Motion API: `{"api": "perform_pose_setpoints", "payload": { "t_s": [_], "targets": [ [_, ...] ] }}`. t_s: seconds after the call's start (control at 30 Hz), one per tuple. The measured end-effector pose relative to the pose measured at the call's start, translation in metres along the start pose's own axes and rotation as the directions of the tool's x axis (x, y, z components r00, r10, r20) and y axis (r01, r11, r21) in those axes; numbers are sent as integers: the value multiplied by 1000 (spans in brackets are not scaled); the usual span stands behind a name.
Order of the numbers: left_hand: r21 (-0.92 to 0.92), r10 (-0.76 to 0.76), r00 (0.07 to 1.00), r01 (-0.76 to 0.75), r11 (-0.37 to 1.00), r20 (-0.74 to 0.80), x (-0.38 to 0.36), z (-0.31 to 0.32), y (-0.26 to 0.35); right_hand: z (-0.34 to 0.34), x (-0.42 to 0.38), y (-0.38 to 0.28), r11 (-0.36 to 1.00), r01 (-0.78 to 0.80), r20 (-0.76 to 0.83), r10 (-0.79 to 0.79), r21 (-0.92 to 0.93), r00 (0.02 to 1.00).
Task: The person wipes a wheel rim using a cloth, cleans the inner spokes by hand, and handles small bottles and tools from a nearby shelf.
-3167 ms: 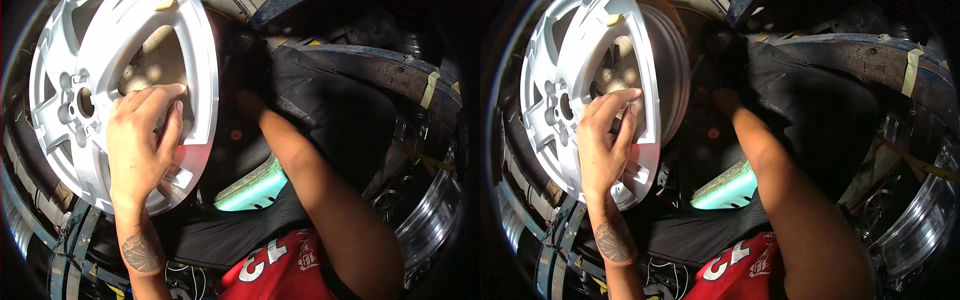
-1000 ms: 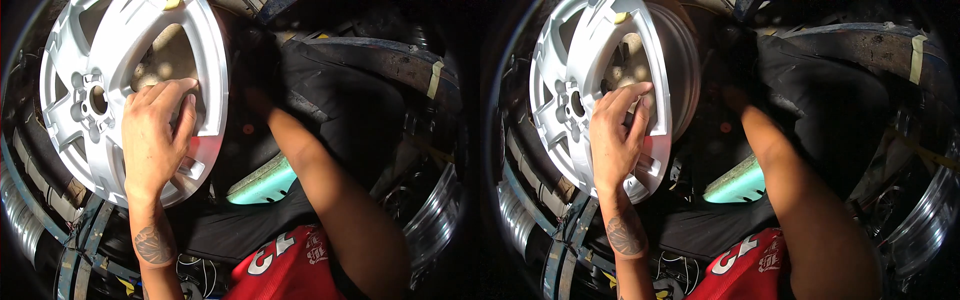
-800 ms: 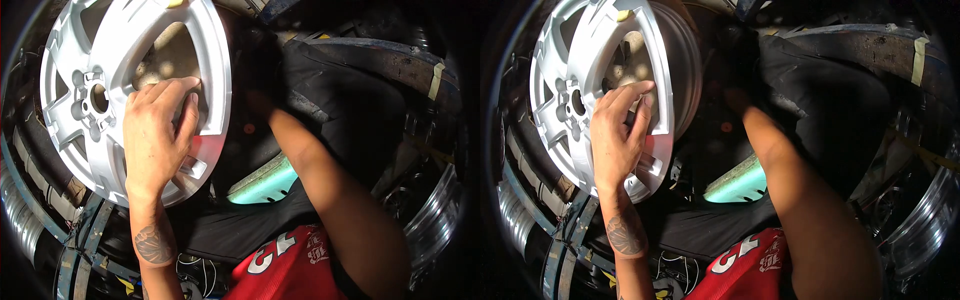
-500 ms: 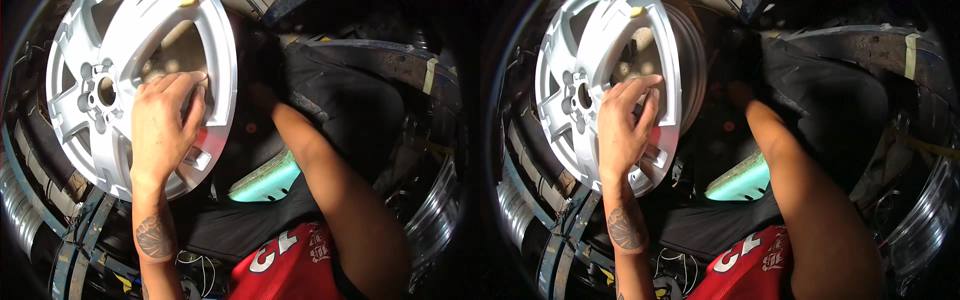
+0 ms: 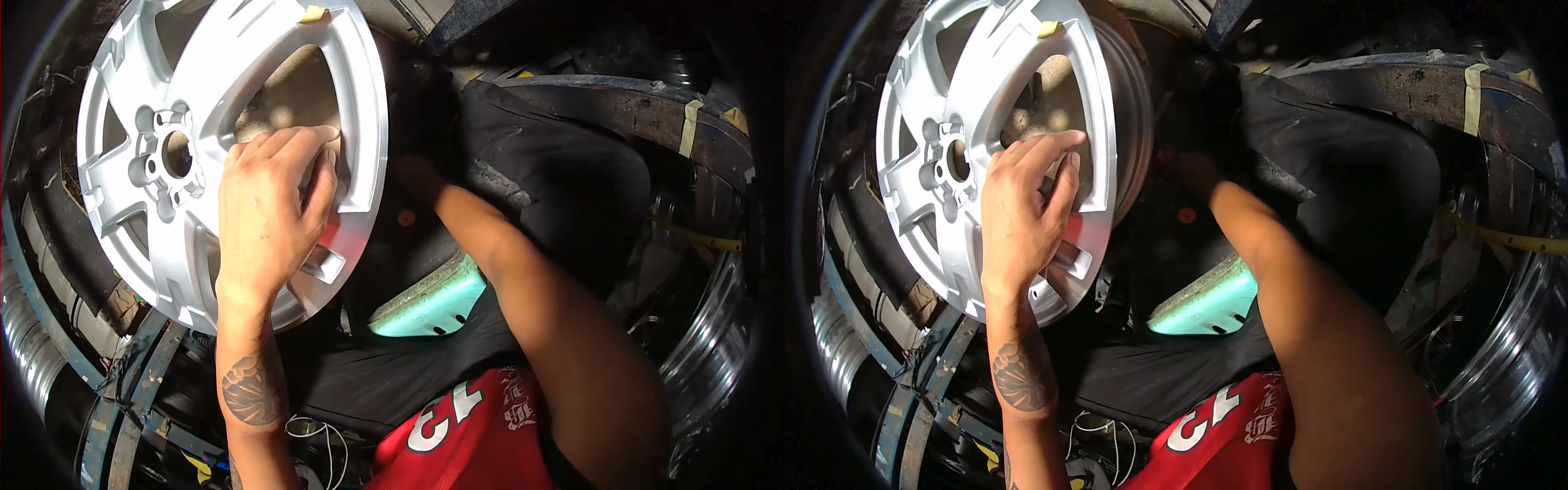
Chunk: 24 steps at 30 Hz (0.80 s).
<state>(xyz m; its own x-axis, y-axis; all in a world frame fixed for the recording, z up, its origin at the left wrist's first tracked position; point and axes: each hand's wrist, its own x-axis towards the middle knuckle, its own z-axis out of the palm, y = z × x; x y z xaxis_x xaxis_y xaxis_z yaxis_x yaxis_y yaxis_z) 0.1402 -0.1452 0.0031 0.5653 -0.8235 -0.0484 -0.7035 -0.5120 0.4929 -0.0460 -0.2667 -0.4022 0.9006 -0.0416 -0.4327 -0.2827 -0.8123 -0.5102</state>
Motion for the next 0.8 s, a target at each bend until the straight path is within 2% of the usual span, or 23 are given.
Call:
{"api": "perform_pose_setpoints", "payload": {
  "t_s": [0.07, 0.1, 0.2, 0.23, 0.33, 0.37, 0.47, 0.6, 0.63, 0.73, 0.8],
  "targets": [
    [-1, -36, 999, 36, 999, 41, 0, -1, 3, 5, -6, -4, 980, 125, -149, -102, 154, 984],
    [-5, -39, 998, 39, 999, 47, 0, 0, 2, 1, -4, -7, 980, 120, -142, -98, 158, 985],
    [13, 41, 999, -40, 999, -26, -1, 5, -3, -21, 11, -16, 992, -74, 101, 64, 100, 993],
    [5, 41, 999, -41, 999, -17, -1, 6, -2, -18, 8, -20, 991, -83, 108, 72, 104, 992],
    [40, 22, 1000, -21, 999, -18, -2, 5, -1, 13, 3, -24, 859, -249, 107, 225, 447, 968],
    [41, 17, 1000, -16, 999, -14, -3, 4, -1, 29, -1, -23, 858, -249, 112, 222, 449, 968],
    [2, -60, 997, 60, 998, 57, -1, 0, 3, 54, -4, -20, 973, -121, -80, 138, 196, 987],
    [0, -49, 998, 49, 999, 40, -2, 1, 2, 35, 0, -9, 996, 11, -40, -8, 89, 999],
    [0, -52, 998, 52, 999, 45, -3, 2, 1, 19, 3, -15, 996, 10, -36, -7, 94, 999],
    [-15, -44, 998, 45, 999, 41, -2, 2, 0, -40, 17, -28, 963, -259, 144, 247, 76, 958],
    [-12, -50, 998, 50, 999, 48, -3, 1, 1, -52, 8, -34, 962, -263, 130, 253, 74, 959]
  ]
}}
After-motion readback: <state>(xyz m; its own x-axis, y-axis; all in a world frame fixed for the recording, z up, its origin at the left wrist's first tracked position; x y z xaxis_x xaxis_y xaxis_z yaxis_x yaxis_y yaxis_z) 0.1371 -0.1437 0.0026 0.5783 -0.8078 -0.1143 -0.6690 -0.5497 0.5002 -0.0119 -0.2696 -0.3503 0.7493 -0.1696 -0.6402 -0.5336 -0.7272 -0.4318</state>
